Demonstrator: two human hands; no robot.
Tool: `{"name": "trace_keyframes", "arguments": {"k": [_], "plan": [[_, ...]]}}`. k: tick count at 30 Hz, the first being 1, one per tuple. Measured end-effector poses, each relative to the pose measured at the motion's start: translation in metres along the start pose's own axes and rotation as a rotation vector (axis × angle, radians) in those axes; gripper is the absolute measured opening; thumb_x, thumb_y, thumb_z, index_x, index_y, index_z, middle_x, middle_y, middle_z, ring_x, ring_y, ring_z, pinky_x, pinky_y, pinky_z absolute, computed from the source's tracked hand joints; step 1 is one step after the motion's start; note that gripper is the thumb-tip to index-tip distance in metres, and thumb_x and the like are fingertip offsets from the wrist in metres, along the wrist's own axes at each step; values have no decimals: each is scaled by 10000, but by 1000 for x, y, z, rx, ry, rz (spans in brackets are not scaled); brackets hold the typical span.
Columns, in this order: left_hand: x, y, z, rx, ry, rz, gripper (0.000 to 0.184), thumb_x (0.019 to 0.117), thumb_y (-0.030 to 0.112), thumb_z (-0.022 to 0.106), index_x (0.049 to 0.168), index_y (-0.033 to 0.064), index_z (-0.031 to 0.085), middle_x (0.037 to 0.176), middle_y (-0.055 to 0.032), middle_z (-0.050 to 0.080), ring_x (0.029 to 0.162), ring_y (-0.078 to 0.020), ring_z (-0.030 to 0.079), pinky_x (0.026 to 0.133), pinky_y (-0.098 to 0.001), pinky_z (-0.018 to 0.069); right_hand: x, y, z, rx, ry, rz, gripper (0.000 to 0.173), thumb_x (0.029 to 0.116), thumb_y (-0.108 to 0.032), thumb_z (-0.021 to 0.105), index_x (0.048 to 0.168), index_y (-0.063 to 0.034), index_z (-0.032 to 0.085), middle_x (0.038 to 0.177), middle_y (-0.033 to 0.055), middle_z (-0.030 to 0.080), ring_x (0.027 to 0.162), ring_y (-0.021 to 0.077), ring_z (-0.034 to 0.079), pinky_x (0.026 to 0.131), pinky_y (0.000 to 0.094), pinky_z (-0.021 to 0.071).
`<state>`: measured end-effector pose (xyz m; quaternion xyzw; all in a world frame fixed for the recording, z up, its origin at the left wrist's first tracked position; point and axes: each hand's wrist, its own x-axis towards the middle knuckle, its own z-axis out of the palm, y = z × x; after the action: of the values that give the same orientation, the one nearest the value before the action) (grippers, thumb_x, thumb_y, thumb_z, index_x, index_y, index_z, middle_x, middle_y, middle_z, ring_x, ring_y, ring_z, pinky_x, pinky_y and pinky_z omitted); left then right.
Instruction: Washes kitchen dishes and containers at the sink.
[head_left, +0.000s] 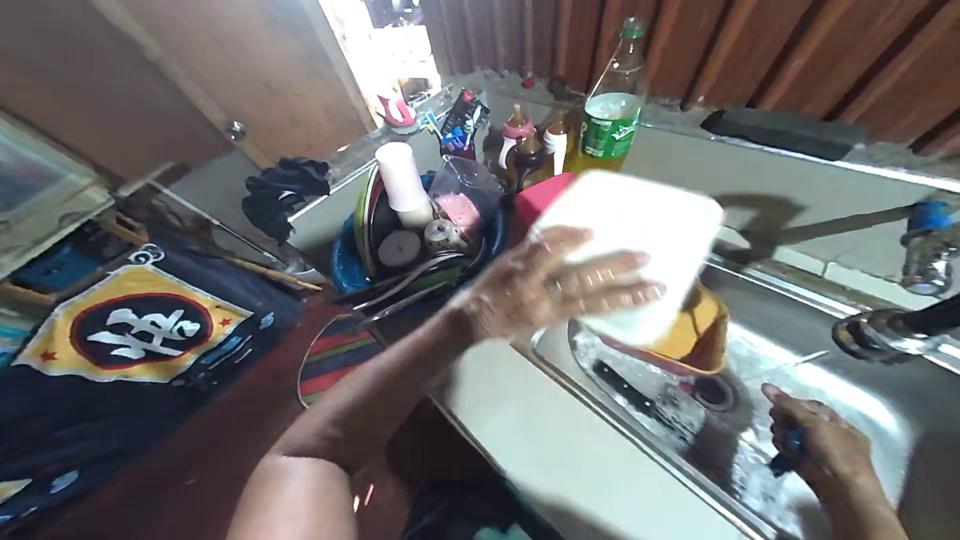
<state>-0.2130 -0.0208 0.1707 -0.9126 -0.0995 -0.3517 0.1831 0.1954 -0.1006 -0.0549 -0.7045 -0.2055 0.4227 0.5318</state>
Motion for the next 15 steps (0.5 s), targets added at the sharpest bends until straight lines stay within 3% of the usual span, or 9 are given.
{"name": "trace_keyframes", "arguments": {"k": [3, 4, 6, 8, 11, 15], "plan": [[5, -58, -29, 315, -164, -152, 540, 933, 160, 654, 1464, 228, 578, 1462, -59, 600, 1370, -334, 529, 1136, -510, 377, -5, -7, 1, -1, 68, 18, 373, 1016, -393, 625, 747, -157, 518, 476, -80, 454, 350, 36, 399, 349, 223, 380], [4, -79, -33, 356, -204, -200, 632, 891, 149, 706, 1495, 231, 543, 1482, -78, 580, 1364, -384, 522, 1136, -559, 373, -7, -9, 3, 19, 87, 24, 468, 1030, -454, 577, 667, -175, 482, 445, -75, 439, 333, 42, 386, 337, 229, 363], [1, -120, -40, 359, -341, -245, 737, 829, 118, 762, 1516, 214, 511, 1487, -119, 564, 1333, -442, 524, 1152, -628, 318, -8, -10, 4, 51, 89, 23, 543, 1052, -519, 493, 622, -192, 438, 443, -71, 438, 337, 49, 393, 344, 237, 367], [-6, -151, -41, 330, -494, -233, 811, 768, 81, 820, 1508, 210, 514, 1446, -141, 585, 1276, -453, 552, 1148, -661, 292, -8, -9, 5, 71, 88, 16, 530, 1063, -501, 475, 638, -185, 451, 463, -67, 460, 350, 54, 405, 353, 242, 373], [-13, -173, -40, 333, -681, -229, 922, 706, 16, 855, 1519, 248, 489, 1439, -126, 582, 1295, -434, 531, 1164, -672, 243, -4, -4, 5, 78, 46, 16, 479, 1073, -416, 491, 663, -170, 477, 474, -56, 482, 352, 60, 416, 348, 241, 381], [-10, -180, -50, 290, -769, -236, 1021, 612, -97, 862, 1507, 230, 495, 1472, -127, 549, 1354, -440, 477, 1160, -713, 198, -4, -3, 2, 87, 23, 39, 465, 1083, -389, 472, 679, -160, 492, 487, -47, 500, 361, 70, 434, 353, 245, 391]]}}
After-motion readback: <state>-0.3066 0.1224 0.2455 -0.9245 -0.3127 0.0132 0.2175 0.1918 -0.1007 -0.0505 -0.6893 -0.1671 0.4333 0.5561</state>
